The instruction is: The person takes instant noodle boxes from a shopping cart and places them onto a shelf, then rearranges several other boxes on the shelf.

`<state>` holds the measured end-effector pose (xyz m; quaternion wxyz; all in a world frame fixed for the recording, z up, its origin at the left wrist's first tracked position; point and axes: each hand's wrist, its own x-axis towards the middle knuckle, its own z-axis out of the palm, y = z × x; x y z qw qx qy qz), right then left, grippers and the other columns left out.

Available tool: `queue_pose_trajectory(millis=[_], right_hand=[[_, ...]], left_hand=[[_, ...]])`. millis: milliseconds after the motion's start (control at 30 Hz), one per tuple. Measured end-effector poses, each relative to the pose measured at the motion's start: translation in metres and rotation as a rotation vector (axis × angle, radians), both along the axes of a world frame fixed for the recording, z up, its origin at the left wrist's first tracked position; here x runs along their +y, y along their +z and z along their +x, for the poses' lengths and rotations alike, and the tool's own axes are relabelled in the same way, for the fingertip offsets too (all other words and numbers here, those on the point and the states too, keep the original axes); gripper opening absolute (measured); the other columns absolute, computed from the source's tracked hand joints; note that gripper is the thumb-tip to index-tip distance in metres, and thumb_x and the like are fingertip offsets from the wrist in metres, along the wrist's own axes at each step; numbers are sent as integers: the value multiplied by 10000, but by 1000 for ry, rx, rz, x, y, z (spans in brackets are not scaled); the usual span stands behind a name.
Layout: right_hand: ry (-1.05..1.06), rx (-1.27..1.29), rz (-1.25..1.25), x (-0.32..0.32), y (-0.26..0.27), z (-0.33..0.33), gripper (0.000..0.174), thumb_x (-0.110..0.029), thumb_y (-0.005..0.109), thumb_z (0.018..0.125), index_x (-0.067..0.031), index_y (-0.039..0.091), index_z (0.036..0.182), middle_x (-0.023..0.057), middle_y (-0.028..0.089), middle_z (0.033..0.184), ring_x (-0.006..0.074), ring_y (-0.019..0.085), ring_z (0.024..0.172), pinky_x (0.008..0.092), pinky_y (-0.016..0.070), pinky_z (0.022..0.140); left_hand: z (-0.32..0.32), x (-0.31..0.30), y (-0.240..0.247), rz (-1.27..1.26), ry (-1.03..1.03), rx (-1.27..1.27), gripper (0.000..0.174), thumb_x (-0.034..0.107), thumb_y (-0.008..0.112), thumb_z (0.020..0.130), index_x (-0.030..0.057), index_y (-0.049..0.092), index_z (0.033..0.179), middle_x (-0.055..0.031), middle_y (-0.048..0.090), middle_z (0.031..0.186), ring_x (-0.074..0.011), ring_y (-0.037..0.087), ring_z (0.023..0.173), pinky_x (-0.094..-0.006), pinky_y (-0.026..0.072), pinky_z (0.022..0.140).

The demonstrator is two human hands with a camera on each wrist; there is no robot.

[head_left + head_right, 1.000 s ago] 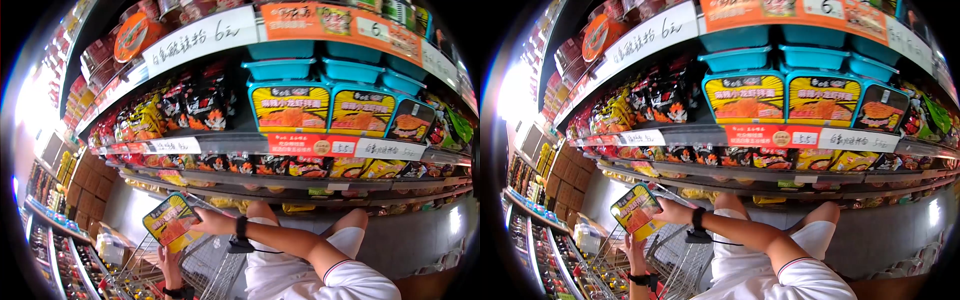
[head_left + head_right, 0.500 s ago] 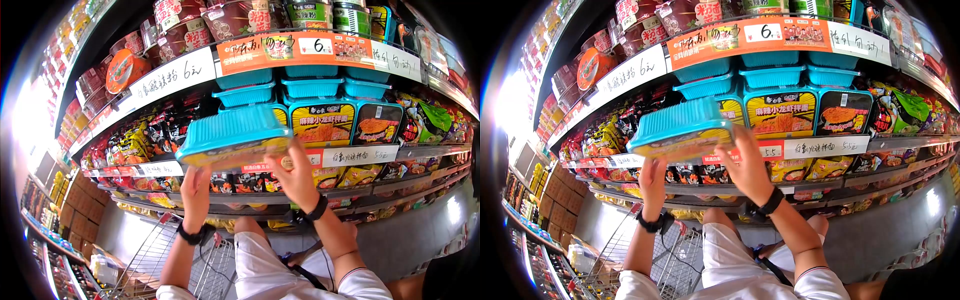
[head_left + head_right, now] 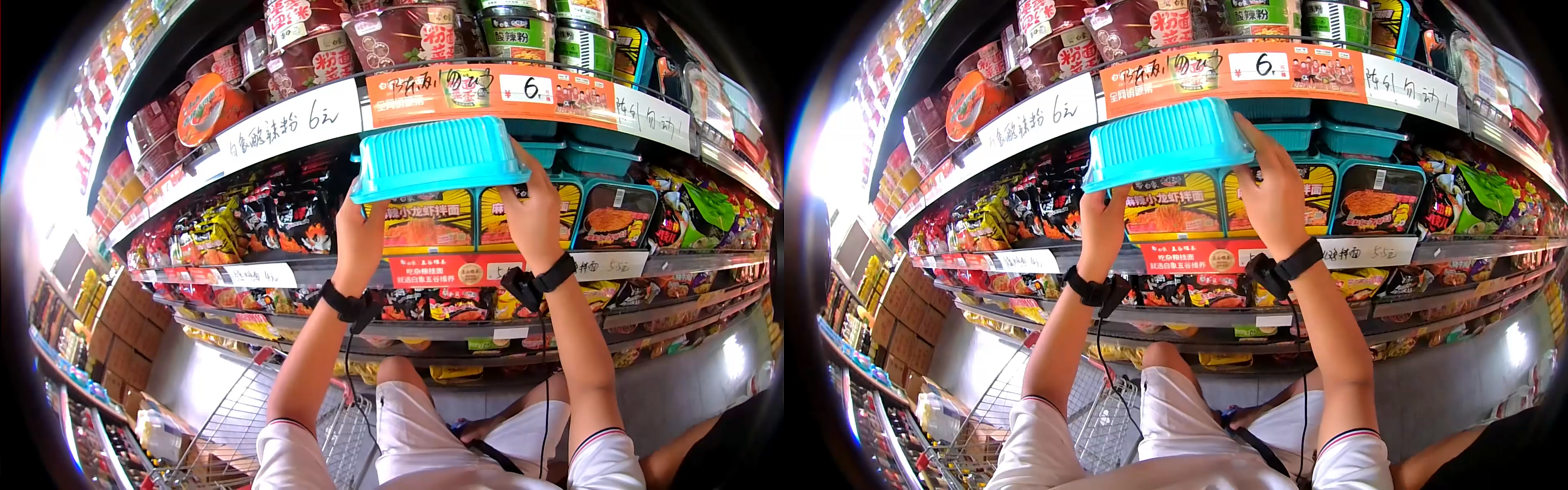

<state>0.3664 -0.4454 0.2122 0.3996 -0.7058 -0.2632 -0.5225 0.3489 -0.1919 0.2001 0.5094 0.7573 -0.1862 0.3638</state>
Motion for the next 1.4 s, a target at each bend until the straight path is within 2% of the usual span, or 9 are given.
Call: queue_pose_trajectory(millis=[133,300,500,800,1067,1133,1233,1267,1400], right_hand=[[-16,18,-48,2,-6,9,501,-173,709,908,-107,569,1384,137,686,1102,327,642,993,411,526,853],[-92,78,-169,-1,-11,15,466,-244,695,927,-89,583,1352,143,700,1068,351,645,966,428,515,891],[-112,28,-215,1,-7,11,473,-422,589,983,-35,615,1254,178,698,933,399,639,950,491,463,979],[-130,188,-306,-8,2,12,506,-487,561,987,9,656,985,177,664,794,391,629,789,474,477,809],[115,238,-226,-15,-1,7,246,-260,623,991,-30,688,1046,153,621,782,288,566,673,429,434,657],[55,290,-225,-16,-8,10,210,-184,587,1007,-10,679,1081,155,583,758,280,508,639,412,405,633],[117,211,-71,-17,-27,17,180,-108,556,1007,18,660,1081,95,539,704,188,446,598,367,373,586],[119,233,5,-15,-29,13,180,-81,543,1006,29,651,1099,75,533,698,160,429,592,353,369,573],[189,37,92,-31,-39,19,294,-105,575,1008,32,598,1267,75,676,953,135,588,768,345,504,687]], left_hand=[[0,-2,2,10,7,-24,270,155,630,992,-2,599,1209,-95,692,1029,-140,610,921,-311,485,801],[7,5,1,145,110,-23,302,275,583,1017,33,584,1198,-179,635,1068,-333,562,997,-426,450,874],[9,5,-1,150,144,-45,301,275,589,1012,42,576,1202,-167,631,1019,-326,572,963,-425,455,843],[4,2,2,231,271,-147,306,281,605,989,-1,593,1108,-187,636,960,-381,565,933,-463,450,804],[-7,-4,-4,299,404,-207,432,339,652,941,13,567,1211,-169,624,1026,-362,575,992,-465,445,829],[-15,-7,-8,280,395,-177,502,286,673,914,40,519,1324,-139,606,1133,-328,558,1095,-486,399,979],[-6,-10,-22,409,462,-241,665,186,696,864,40,399,1442,-144,547,1284,-303,473,1284,-568,181,1181],[-5,-12,-22,326,398,-262,682,120,703,821,39,407,1431,-162,537,1289,-307,464,1294,-567,201,1177],[-35,-18,-16,163,241,-363,741,19,717,747,21,404,1419,-220,499,1331,-404,423,1312,-524,282,1154]])
